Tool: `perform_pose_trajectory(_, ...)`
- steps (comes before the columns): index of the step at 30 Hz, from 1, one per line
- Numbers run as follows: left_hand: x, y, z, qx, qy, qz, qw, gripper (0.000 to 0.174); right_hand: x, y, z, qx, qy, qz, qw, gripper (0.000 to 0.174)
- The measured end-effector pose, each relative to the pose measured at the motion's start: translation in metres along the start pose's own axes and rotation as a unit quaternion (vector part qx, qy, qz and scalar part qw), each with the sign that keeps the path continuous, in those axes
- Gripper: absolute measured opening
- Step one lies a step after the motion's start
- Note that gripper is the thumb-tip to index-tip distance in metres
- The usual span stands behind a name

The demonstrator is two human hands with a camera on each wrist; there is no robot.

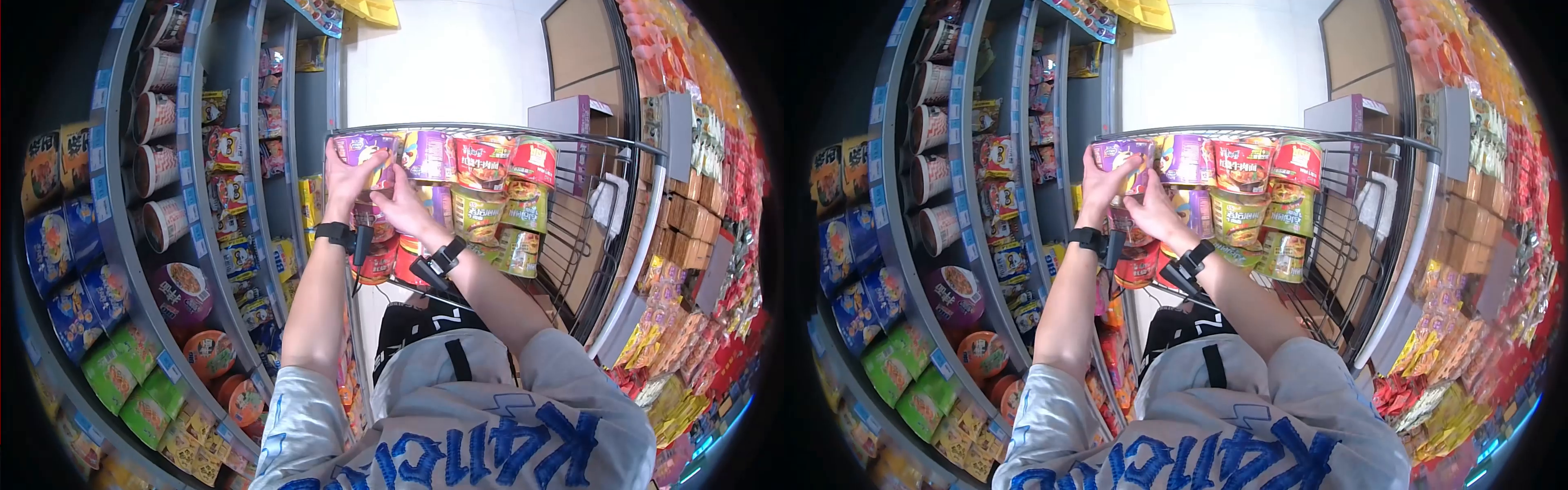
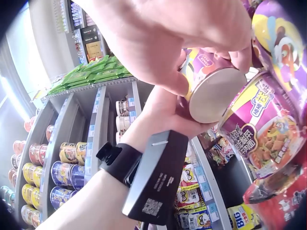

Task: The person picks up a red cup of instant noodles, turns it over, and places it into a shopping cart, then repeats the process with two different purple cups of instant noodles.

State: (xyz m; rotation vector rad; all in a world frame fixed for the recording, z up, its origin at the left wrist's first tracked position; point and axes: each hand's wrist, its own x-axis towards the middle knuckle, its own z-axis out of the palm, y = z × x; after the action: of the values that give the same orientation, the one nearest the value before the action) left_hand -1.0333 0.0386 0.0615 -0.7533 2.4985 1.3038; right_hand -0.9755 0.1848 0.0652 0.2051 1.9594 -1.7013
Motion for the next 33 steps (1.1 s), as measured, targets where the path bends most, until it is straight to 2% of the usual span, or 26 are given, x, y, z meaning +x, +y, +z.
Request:
perform_pose_trajectory(2,0.004,-0.004,0.005,-0.033,-0.008,-0.018,0.999,0.131,-0.003,-0.005,0.006,-0.071,0.038,-0.029,0.996,0.084)
perform_pose_trajectory(3,0.006,-0.006,0.008,-0.028,-0.01,-0.023,0.999,0.13,-0.003,-0.006,0.006,-0.062,0.018,0.004,0.998,0.083)
perform_pose_trajectory(8,0.012,-0.016,0.021,-0.015,-0.012,-0.033,0.999,0.129,-0.005,-0.008,0.01,-0.033,-0.009,0.025,0.999,0.08)
perform_pose_trajectory(11,0.009,-0.015,0.024,-0.014,-0.019,-0.056,0.998,0.128,0.0,0.009,0.014,-0.061,0.004,-0.006,0.998,0.08)
perform_pose_trajectory(13,0.012,-0.022,0.025,0.05,-0.042,-0.026,0.998,0.129,-0.001,0.007,0.009,-0.033,-0.021,-0.008,0.999,0.08)
perform_pose_trajectory(16,0.01,-0.017,0.023,0.001,-0.076,-0.068,0.995,0.129,-0.004,-0.004,-0.001,-0.018,-0.052,0.014,0.998,0.081)
perform_pose_trajectory(20,0.003,-0.007,0.014,-0.017,-0.077,-0.082,0.994,0.127,-0.007,-0.009,-0.004,-0.022,-0.058,0.029,0.998,0.081)
perform_pose_trajectory(22,-0.002,-0.006,0.008,0.047,-0.039,-0.043,0.997,0.118,-0.01,-0.007,-0.001,-0.063,-0.025,0.009,0.998,0.068)
perform_pose_trajectory(23,-0.006,-0.006,0.005,0.047,-0.037,-0.04,0.997,0.118,-0.01,-0.005,-0.002,-0.06,-0.046,0.028,0.997,0.074)
perform_pose_trajectory(24,-0.012,-0.009,0.002,0.032,-0.011,-0.009,0.999,0.11,-0.01,-0.001,-0.001,-0.06,-0.046,0.025,0.997,0.074)
perform_pose_trajectory(25,-0.02,-0.013,-0.001,0.017,0.016,0.024,0.999,0.103,-0.011,0.005,0.002,-0.072,-0.041,0.012,0.997,0.073)
perform_pose_trajectory(27,-0.038,-0.021,-0.007,0.012,0.046,0.035,0.998,0.097,-0.014,0.017,0.005,-0.096,-0.025,-0.032,0.995,0.068)
perform_pose_trajectory(29,-0.065,-0.033,-0.016,0.001,0.083,0.078,0.993,0.085,-0.031,0.002,-0.002,-0.084,-0.036,-0.028,0.995,0.067)
perform_pose_trajectory(33,-0.13,-0.052,-0.032,0.026,0.097,0.083,0.992,0.079,-0.054,0.006,-0.006,-0.091,-0.023,-0.048,0.994,0.063)
